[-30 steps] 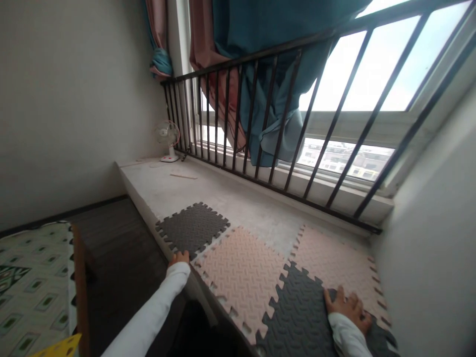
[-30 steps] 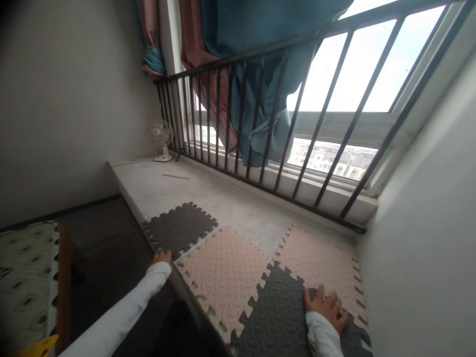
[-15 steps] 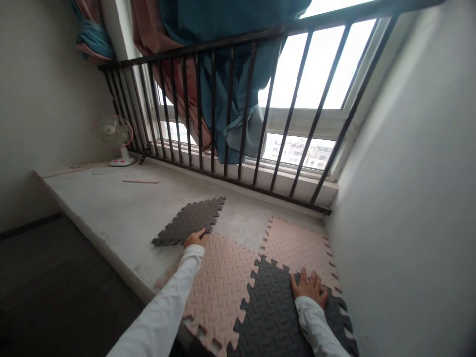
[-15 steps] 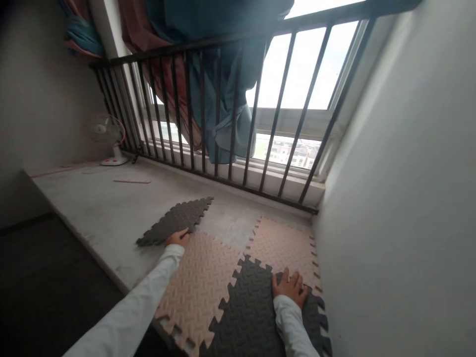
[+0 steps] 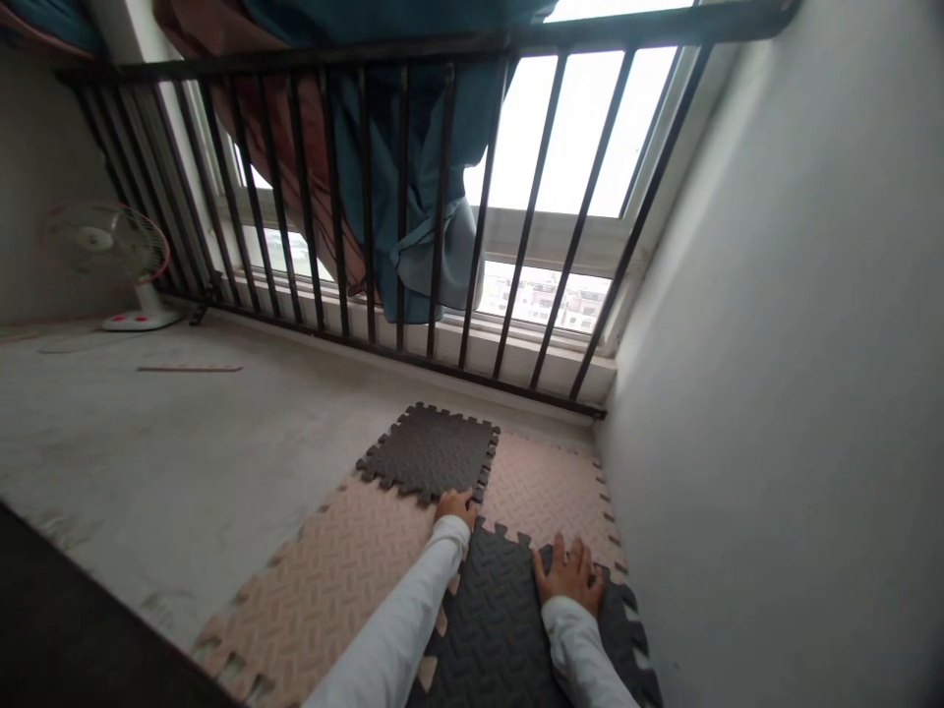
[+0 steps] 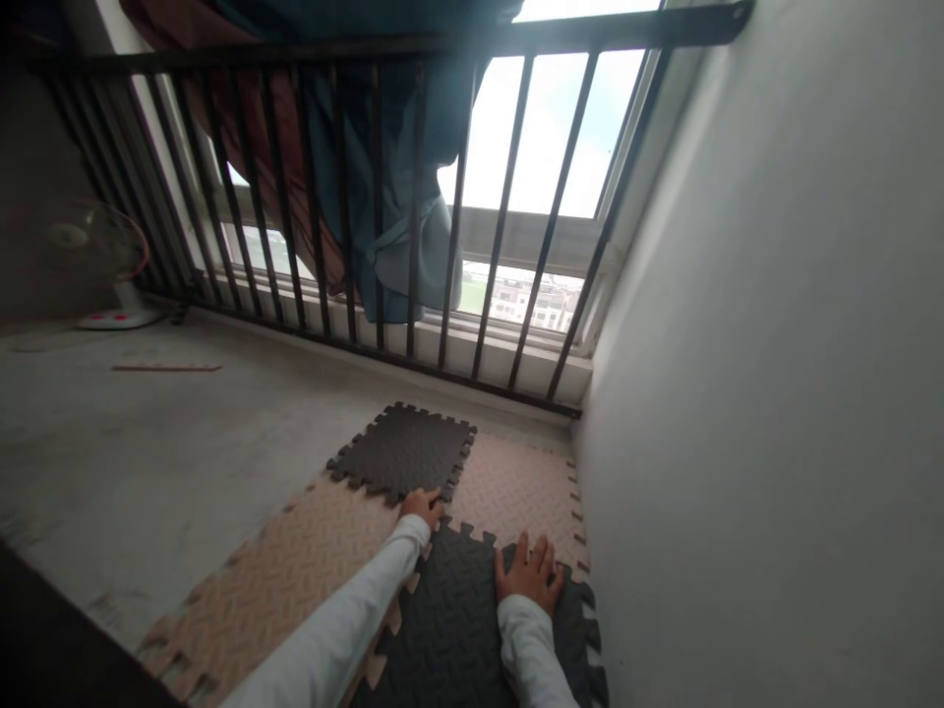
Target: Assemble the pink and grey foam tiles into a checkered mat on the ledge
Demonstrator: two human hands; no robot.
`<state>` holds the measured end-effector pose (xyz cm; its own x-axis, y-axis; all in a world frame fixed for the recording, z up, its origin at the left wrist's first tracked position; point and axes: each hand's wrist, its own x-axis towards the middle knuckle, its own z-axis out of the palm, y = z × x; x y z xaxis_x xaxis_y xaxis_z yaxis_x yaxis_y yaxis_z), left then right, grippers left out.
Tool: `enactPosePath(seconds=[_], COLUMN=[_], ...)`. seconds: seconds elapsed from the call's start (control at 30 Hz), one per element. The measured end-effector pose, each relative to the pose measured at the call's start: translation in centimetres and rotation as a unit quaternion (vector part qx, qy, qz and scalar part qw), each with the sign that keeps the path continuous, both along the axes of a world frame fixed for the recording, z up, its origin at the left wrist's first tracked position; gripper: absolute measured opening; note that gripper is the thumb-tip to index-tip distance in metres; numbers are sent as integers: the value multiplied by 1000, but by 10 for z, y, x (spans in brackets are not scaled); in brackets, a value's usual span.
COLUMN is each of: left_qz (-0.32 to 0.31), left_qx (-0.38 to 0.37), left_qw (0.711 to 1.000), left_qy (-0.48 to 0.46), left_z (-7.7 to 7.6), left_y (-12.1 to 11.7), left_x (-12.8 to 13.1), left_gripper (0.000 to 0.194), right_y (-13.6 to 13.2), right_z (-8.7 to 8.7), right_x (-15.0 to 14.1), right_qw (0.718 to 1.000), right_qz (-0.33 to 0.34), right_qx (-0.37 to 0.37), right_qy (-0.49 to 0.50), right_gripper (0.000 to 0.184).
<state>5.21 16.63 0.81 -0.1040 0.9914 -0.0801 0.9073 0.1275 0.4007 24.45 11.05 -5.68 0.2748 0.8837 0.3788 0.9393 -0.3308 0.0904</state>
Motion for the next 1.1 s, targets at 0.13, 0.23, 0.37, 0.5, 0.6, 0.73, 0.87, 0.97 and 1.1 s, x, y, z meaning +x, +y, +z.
enactPosePath(seconds=[0.13, 0.23, 0.37, 0.5, 0.6, 0.73, 0.87, 0.97, 1.1], left_qz=[-42, -69, -99, -123, -142, -164, -169, -172, -169], left_qx=[-18, -28, -40, -45, -37, -20, 12, 14, -25], left_qw=[998, 995, 990, 985, 982, 979, 978, 978, 981], left_qy=[37, 66, 96, 111, 115, 117, 125, 117, 88], left_z=[-3, -1, -1, -3, -2, 2, 2, -6, -18], left_y=[0, 1, 6, 8, 5, -3, -6, -6, -3], left_x=[2, 1, 2, 1, -3, -6, -10, -15, -21], left_gripper=[42, 41, 40, 41, 42, 42, 41, 41, 44], right_y=[1, 2, -1, -4, -4, -4, -5, -6, -5], right_z=[-1, -1, 3, 7, 7, 7, 10, 11, 9], right_x=[-1, -2, -1, -2, -3, -2, -2, -3, -2], right_qw=[1000, 999, 999, 999, 999, 999, 999, 999, 1000], right_qz=[-12, -17, -1, 18, 6, 14, 14, 9, 10], right_qx=[-12, -19, -21, -15, -11, -8, -19, -20, -16], right_qy=[12, 24, 37, 44, 39, 35, 36, 29, 25], right_gripper=[61, 61, 62, 61, 60, 60, 61, 60, 60])
